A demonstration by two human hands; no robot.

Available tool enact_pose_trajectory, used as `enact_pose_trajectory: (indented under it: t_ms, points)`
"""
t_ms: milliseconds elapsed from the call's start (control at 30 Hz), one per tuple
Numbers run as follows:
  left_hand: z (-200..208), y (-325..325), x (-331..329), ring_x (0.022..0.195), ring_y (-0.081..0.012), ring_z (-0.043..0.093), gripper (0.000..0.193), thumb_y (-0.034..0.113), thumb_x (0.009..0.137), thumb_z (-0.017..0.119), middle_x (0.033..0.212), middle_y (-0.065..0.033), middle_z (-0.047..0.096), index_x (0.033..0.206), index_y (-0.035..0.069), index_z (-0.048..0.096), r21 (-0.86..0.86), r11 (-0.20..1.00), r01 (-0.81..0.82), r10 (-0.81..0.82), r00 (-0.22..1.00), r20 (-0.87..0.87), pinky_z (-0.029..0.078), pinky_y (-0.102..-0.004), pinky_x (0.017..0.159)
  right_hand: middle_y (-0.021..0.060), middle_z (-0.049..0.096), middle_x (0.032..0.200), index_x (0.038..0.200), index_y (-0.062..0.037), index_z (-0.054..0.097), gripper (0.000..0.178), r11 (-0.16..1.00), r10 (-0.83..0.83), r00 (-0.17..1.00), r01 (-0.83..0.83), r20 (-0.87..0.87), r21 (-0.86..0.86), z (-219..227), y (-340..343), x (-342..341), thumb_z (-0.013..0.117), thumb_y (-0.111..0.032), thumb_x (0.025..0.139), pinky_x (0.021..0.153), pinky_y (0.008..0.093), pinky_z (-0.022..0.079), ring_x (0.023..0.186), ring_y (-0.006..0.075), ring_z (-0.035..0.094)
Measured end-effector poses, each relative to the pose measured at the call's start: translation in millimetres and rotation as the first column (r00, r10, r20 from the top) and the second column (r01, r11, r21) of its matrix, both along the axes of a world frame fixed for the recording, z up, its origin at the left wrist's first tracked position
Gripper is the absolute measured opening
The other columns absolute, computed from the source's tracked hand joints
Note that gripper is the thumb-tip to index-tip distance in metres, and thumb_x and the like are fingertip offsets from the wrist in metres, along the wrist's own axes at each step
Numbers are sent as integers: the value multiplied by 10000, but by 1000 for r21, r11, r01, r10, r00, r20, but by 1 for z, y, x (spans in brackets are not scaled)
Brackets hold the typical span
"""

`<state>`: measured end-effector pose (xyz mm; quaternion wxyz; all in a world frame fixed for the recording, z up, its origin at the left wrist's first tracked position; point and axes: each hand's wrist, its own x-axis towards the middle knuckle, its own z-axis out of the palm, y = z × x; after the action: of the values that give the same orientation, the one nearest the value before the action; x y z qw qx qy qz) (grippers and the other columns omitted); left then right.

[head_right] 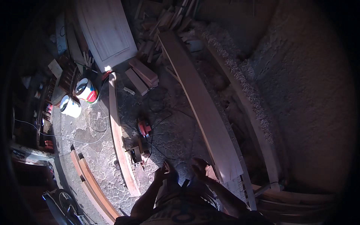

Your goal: The person uses a power planer to smooth the edges of a long wooden board and then uses a circular saw to cut the board while it is supported on the floor.

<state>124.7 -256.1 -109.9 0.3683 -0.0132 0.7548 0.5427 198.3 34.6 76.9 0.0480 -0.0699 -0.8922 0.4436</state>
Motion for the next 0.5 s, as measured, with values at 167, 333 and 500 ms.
enact_pose_trajectory:
  t_ms: [167,333,500]
  points:
    - [-42,-190,43,576,-304,655,392,397,1019,560,881,-170,667,1121,18,540,-367,538,-759,841,450,302,505,-397,428,220,668,1243,1358,-28,592,518,970,235,881,-190,410,-149,-13,-52,-37,644,-371,972,1002,408,495,1132,333,661]
    - [-35,-268,109,581,-307,660,435,417,1040,527,895,-176,669,1200,12,523,-442,441,-781,897,367,246,528,-414,451,192,720,1119,1245,-31,668,483,943,321,789,-218,523,-250,-52,-75,-59,659,-408,942,934,381,521,1053,307,694]
    - [-18,-237,138,759,-299,700,436,419,1036,533,1065,-180,686,1222,24,541,-337,390,-857,908,297,294,590,-409,645,162,743,993,1145,-46,703,395,874,482,686,-420,546,-244,-100,-98,-92,629,-378,943,848,370,536,945,278,717]
